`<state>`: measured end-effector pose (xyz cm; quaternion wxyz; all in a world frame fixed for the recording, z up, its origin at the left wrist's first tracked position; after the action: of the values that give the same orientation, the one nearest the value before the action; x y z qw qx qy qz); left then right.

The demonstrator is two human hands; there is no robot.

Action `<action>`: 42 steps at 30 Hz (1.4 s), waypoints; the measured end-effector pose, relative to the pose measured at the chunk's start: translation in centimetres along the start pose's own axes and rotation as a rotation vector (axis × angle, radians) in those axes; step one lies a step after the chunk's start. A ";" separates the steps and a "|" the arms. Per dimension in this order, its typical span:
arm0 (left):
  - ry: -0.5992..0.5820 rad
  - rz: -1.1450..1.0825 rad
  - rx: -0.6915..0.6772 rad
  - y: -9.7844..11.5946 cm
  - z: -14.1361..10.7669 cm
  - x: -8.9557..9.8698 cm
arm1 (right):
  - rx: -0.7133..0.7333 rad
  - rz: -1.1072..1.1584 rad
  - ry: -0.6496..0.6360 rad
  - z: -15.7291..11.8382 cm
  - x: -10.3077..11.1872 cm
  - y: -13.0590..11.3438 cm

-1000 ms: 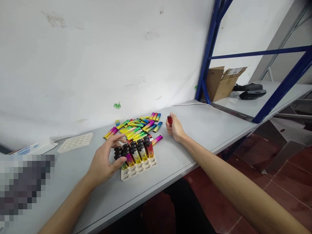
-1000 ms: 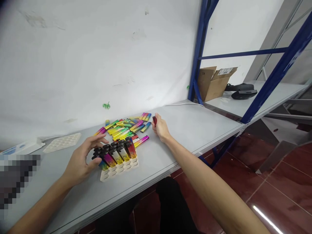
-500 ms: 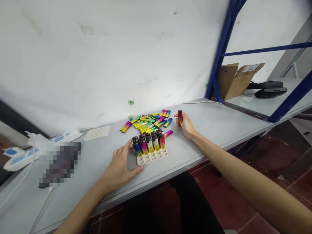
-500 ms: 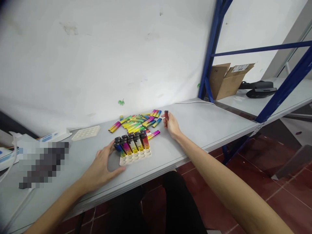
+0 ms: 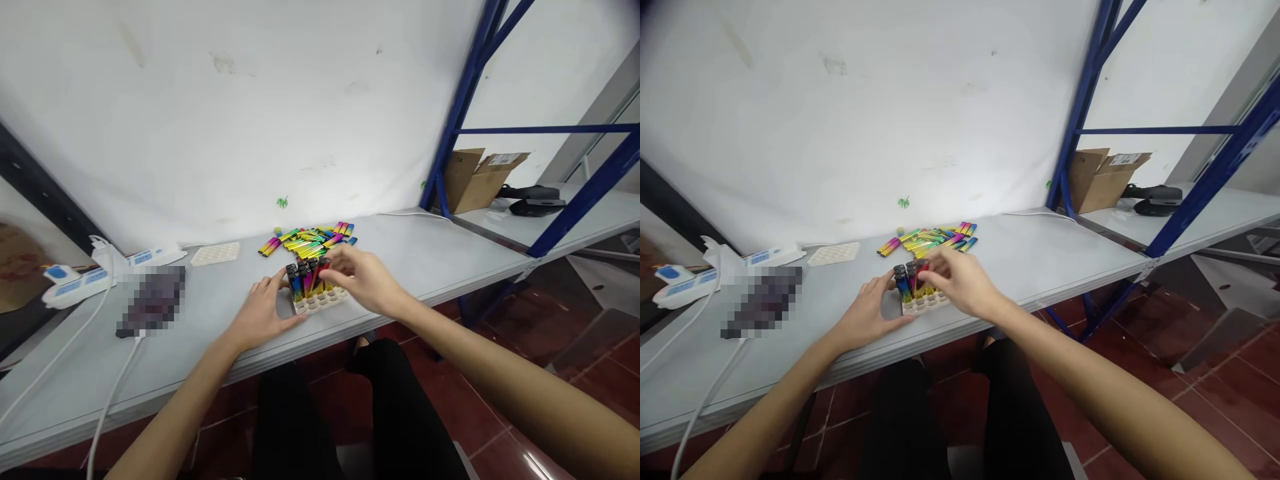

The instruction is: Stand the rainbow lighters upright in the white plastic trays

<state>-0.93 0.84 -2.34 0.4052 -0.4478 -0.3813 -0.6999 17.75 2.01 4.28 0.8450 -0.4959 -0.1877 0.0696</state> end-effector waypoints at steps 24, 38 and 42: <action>0.028 -0.013 -0.026 0.1 -0.3 0.0 | 0.099 -0.816 -0.048 0.8 -3.7 -0.1; -0.001 0.049 -0.024 0.1 -0.2 -0.2 | 0.117 -0.537 -0.135 1.3 1.6 4.1; -0.016 0.056 -0.007 -0.1 -0.2 -0.1 | 0.062 -0.503 -0.003 2.1 5.2 5.9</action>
<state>-1.10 0.74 -2.47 0.4202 -0.4652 -0.3693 -0.6860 22.16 8.22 1.38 0.8502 -0.4073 -0.3042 -0.1366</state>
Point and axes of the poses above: each hand's wrist, its own z-axis towards the middle knuckle, its own x-axis out of the back of the hand, y = z × x, the point moved 8 cm from there along z, towards the middle knuckle, and after that the axes turned 8 degrees about z, right-handed, at the moved point
